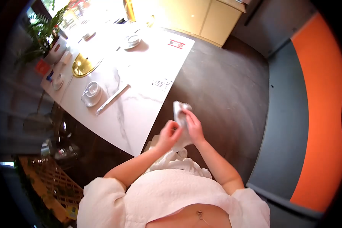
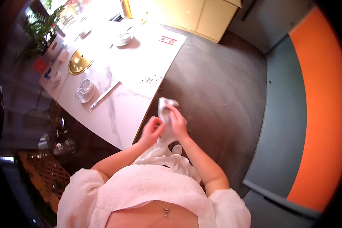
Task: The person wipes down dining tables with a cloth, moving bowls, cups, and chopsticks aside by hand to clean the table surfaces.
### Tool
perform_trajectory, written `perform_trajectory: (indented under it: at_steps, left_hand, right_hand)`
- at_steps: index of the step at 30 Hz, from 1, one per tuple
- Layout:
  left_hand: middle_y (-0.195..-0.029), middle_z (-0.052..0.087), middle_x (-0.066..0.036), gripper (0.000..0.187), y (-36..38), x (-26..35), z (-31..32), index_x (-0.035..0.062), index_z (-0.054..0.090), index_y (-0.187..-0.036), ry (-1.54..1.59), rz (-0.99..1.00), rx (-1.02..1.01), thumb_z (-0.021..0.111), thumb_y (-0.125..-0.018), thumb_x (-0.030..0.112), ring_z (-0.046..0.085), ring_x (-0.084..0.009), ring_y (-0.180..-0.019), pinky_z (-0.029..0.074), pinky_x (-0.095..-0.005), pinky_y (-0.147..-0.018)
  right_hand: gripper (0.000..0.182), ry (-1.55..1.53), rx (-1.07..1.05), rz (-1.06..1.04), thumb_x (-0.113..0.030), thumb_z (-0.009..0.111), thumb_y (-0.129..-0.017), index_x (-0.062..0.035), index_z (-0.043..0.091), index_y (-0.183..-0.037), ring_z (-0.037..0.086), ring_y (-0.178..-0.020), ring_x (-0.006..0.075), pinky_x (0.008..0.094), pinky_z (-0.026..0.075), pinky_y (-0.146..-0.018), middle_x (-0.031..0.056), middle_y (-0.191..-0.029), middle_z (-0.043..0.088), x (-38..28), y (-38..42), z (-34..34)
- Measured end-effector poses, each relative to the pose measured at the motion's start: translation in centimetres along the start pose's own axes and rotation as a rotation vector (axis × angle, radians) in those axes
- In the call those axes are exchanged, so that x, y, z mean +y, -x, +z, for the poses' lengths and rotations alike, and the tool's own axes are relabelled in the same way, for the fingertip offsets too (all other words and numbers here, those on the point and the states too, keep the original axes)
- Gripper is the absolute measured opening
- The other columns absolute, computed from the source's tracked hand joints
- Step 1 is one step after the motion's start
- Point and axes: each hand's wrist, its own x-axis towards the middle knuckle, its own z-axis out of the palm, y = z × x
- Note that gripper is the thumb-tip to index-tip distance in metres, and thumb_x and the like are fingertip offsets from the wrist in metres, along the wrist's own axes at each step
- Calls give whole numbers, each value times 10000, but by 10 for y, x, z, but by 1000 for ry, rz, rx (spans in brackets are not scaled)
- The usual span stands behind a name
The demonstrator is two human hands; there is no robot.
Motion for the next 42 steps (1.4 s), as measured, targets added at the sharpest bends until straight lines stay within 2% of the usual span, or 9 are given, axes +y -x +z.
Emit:
perform_trajectory:
  at_steps: [4,6,10,14,20,24,29,33,42]
  left_hand:
    - [-881,548,-47,125,-41,5,-45,29,492,-969,367,-106,406,521,-893,125,572,-112,-704,493,-222,-556]
    - [-1015,549,-76,155,-55,-10,-61,38,500,-1000,241,-180,607,518,-894,150,580,-135,-757,493,-255,-608]
    - [-970,575,-58,123,-99,-38,-86,38,514,-972,198,-264,728,519,-880,119,574,-118,-763,473,-233,-597]
    - [-925,607,-59,110,-156,-16,-95,37,520,-947,254,-293,707,514,-877,121,574,-123,-753,460,-241,-633]
    - [-903,611,-77,95,-215,-8,-106,39,520,-949,312,-340,708,497,-880,99,576,-122,-736,454,-239,-634]
    - [-876,615,-78,81,-226,-13,-100,43,519,-937,350,-370,873,490,-880,93,580,-127,-707,458,-236,-623]
    - [-859,616,-63,71,-255,-5,-73,40,523,-926,362,-430,1080,489,-887,89,568,-107,-683,452,-225,-615]
    - [-859,616,-61,69,-309,12,-33,39,522,-930,413,-421,1156,486,-894,86,568,-103,-689,454,-227,-628]
    - [-888,618,-78,89,-387,29,39,33,524,-942,403,-392,1024,486,-895,98,581,-116,-720,461,-233,-665]
  right_hand:
    - [317,283,-390,-391,-104,408,-903,-16,506,-1191,460,-1173,227,321,319,-1011,125,-1234,514,-8,-127,64]
    - [326,558,-506,-519,-110,433,-882,-29,502,-1189,455,-1170,283,352,310,-1023,159,-1234,502,32,-176,93]
    - [489,1169,-651,-758,-307,483,-863,-99,405,-1299,284,-1300,296,432,217,-1066,109,-1377,364,100,-220,105]
    - [523,1101,-698,-832,-286,495,-833,-85,402,-1306,311,-1289,298,434,235,-1058,127,-1382,356,111,-289,80]
    - [497,1408,-73,-659,-256,431,-860,-100,378,-1329,372,-1227,292,416,245,-1055,102,-1395,336,94,-490,1]
    - [483,1450,15,-613,-217,414,-874,-35,374,-1320,346,-1255,302,410,239,-1061,139,-1390,331,76,-500,-8]
    - [461,1074,-709,-914,-158,549,-748,-69,515,-1199,401,-1223,333,506,306,-999,119,-1295,454,95,-392,34]
    - [473,750,-1127,-935,-181,527,-784,-79,478,-1243,361,-1249,325,482,262,-1031,106,-1308,443,74,-432,96]
    - [528,1301,-402,-789,-333,413,-875,-123,355,-1355,242,-1318,292,439,140,-1089,86,-1432,280,73,-640,54]
